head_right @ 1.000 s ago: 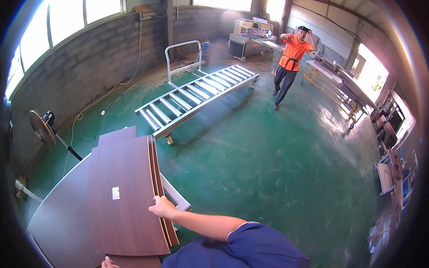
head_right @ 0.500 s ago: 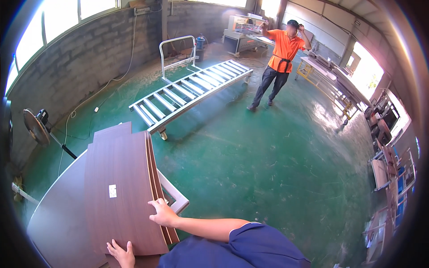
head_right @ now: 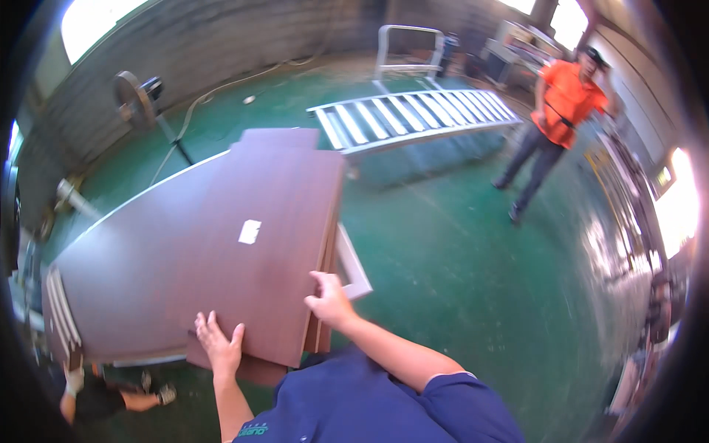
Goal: The person picks up wooden boards from a stack and feeds them one by one into an industrial edge-banding machine, then hands the processed boards to a second person who stacks them.
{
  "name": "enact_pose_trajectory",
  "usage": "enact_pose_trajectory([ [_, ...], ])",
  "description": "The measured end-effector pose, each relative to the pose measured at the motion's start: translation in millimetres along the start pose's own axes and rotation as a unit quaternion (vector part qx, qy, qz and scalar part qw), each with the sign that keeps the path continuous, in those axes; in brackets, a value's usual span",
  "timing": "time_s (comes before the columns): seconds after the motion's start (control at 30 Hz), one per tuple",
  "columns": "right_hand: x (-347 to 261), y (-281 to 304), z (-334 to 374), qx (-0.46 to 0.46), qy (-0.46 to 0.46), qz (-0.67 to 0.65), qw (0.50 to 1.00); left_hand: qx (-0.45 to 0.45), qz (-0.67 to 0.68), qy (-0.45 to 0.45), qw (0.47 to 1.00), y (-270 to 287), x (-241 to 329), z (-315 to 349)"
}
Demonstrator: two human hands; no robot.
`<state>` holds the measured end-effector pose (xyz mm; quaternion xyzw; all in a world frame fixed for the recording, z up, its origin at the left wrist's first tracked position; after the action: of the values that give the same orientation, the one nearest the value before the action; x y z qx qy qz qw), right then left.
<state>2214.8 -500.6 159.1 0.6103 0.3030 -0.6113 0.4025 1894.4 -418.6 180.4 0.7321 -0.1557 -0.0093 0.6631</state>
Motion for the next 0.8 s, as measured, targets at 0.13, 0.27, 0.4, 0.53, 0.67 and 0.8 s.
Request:
enact_pose_trajectory([
  [0.13, 14, 15, -36, -0.018, 0.015, 0.016, 1.0, 0.055, 0.105, 0.094, 0.988, 22, -14, 5],
  [0.27, -15, 36, -101, 0.007, 0.033, 0.008, 0.999, 0.123, 0.097, 0.241, 0.958, 12, -83, 59],
  [0.4, -13, 83, -176, 0.058, 0.06, 0.069, 0.994, 0.07, 0.376, 0.41, 0.828, -25, -69, 104],
  [0.53, -27, 120, -256, 0.11, 0.148, 0.093, 0.978, 0.076, 0.584, 0.465, 0.661, -67, -44, 128],
  [0.67, -21, 135, -364, 0.048, 0.131, 0.226, 0.964, 0.003, 0.772, 0.372, 0.515, -86, 12, 110],
  [0.8, -2, 126, -419, -0.057, 0.06, 0.384, 0.92, 0.031, 0.74, 0.425, 0.52, -98, 0, 130],
])
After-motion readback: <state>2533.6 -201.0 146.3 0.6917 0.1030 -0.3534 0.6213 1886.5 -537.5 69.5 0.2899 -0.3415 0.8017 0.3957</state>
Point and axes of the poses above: each hand's wrist, its own z-axis away from the middle knuckle, its own y-axis out of the back of the hand, x = y × z, the point moved 10 cm from there along -z, towards the middle knuckle, and after that the axes turned 13 degrees about -z, right-handed, at the moved point
